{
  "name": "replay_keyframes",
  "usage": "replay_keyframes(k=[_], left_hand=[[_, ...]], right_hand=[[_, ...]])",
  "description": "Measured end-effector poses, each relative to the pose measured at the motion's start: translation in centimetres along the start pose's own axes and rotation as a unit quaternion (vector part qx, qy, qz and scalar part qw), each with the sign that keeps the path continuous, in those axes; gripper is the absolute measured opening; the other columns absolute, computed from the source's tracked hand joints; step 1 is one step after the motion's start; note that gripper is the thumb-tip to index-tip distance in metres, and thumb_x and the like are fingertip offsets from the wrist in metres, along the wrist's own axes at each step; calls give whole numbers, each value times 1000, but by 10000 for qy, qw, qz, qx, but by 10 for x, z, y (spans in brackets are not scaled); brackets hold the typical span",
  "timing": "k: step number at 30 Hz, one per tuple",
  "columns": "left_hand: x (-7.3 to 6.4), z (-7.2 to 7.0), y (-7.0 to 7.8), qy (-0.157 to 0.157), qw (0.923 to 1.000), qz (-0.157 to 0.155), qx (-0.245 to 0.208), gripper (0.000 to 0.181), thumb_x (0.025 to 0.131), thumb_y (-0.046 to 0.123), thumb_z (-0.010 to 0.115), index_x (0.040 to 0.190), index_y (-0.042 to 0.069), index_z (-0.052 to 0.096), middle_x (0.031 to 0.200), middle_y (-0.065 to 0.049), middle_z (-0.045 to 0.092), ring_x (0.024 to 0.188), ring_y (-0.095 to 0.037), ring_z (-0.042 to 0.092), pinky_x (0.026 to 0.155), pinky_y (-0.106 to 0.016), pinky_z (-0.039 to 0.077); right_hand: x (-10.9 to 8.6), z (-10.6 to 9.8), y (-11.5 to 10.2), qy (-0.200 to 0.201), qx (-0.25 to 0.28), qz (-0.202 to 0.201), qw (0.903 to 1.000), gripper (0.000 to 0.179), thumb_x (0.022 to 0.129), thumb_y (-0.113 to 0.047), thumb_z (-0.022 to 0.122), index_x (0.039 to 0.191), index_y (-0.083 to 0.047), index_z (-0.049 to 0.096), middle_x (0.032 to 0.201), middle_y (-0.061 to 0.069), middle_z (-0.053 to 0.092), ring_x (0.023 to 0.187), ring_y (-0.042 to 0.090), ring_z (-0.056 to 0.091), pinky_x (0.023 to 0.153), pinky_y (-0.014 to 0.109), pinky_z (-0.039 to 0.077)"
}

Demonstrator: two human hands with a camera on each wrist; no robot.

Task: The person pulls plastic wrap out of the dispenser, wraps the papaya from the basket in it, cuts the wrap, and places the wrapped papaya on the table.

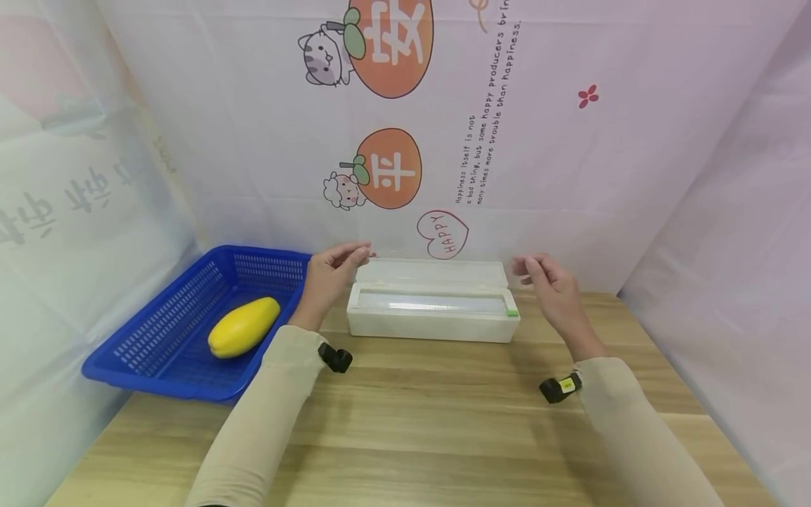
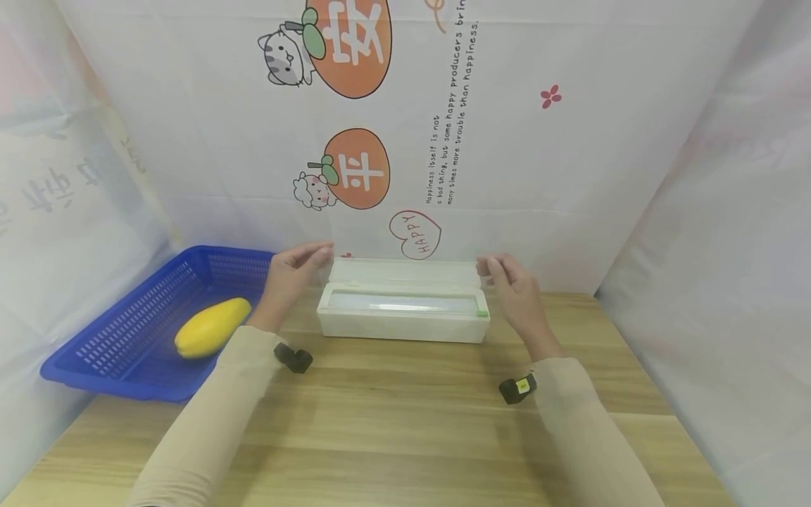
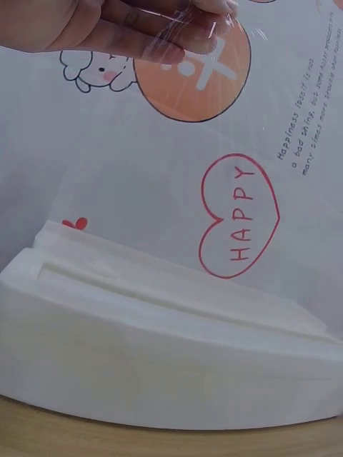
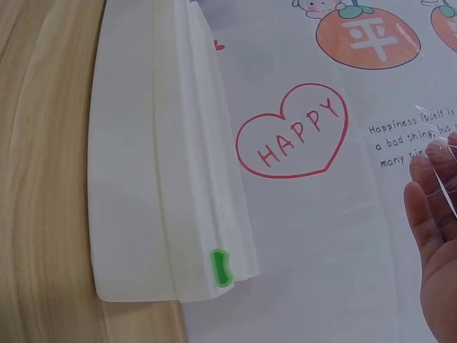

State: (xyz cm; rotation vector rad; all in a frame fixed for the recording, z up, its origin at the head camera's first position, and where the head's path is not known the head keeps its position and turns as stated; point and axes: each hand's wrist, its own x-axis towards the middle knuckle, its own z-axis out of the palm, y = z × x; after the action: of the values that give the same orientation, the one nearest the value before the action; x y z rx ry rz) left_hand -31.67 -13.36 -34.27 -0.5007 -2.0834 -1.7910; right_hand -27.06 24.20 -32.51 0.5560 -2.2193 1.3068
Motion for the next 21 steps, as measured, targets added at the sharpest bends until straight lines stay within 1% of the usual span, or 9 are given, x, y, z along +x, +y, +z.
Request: replay_keyframes(k=[3, 5, 7, 9, 12, 13, 17, 21], left_hand=[[2, 1, 4, 13, 10000, 19, -34, 41, 95, 44, 67, 122, 14, 73, 108, -4, 75, 105, -19, 69, 94, -38, 53], [3, 1, 8, 43, 10000, 33, -37, 41, 94, 45, 68, 122, 15, 73, 106, -2, 75, 104, -19, 69, 96, -39, 52], [4, 1, 12, 79, 10000, 17, 27, 41, 94, 46, 68, 121, 17, 73, 105, -1, 75, 104, -17, 69, 96, -37, 52], [5, 1, 15, 95, 9999, 46, 43, 42, 94, 46, 67, 122, 15, 73, 105, -2, 75, 103, -17, 69, 96, -35, 52], [7, 0, 19, 112, 9999, 73, 69, 43, 95, 44, 67, 123, 12, 72, 108, -5, 74, 103, -17, 69, 95, -32, 52], [8, 0, 20, 119, 9999, 84, 58, 43, 95, 43, 67, 124, 11, 72, 109, -7, 74, 103, -17, 69, 95, -32, 52], [10, -1, 26, 188, 9998, 94, 69, 38, 96, 41, 67, 122, 14, 73, 111, -10, 73, 102, -16, 69, 96, -31, 51], [12, -1, 31, 215, 9996, 166, 63, 33, 97, 37, 67, 121, 15, 74, 109, -8, 73, 101, -16, 69, 97, -31, 51]], right_hand=[[2, -2, -2, 45, -23, -43, 10000, 33, 109, -15, 42, 119, 10, 61, 109, 26, 66, 92, 6, 62, 83, 22, 52], [4, -3, -4, 79, -4, -93, 9999, 33, 109, -15, 42, 118, 10, 61, 108, 26, 66, 92, 8, 63, 83, 22, 52], [5, -4, -6, 128, 6, -147, 9998, 32, 109, -14, 42, 117, 10, 61, 107, 26, 66, 92, 9, 63, 82, 23, 53], [7, -5, -9, 169, 20, -192, 9997, 32, 109, -13, 42, 117, 11, 61, 107, 25, 66, 93, 11, 64, 82, 23, 53], [9, -6, -13, 228, -26, -242, 9994, 32, 109, -13, 42, 117, 11, 61, 106, 24, 66, 91, 8, 63, 82, 22, 52], [10, -6, -14, 241, -34, -273, 9993, 32, 109, -13, 42, 117, 11, 61, 105, 25, 66, 92, 10, 63, 82, 21, 52], [12, -7, -21, 282, -49, -290, 9992, 32, 109, -13, 42, 116, 12, 61, 105, 26, 66, 91, 13, 63, 82, 20, 52], [14, -10, -28, 314, -57, -294, 9991, 33, 109, -14, 42, 116, 12, 61, 104, 26, 65, 90, 10, 63, 82, 20, 52]])
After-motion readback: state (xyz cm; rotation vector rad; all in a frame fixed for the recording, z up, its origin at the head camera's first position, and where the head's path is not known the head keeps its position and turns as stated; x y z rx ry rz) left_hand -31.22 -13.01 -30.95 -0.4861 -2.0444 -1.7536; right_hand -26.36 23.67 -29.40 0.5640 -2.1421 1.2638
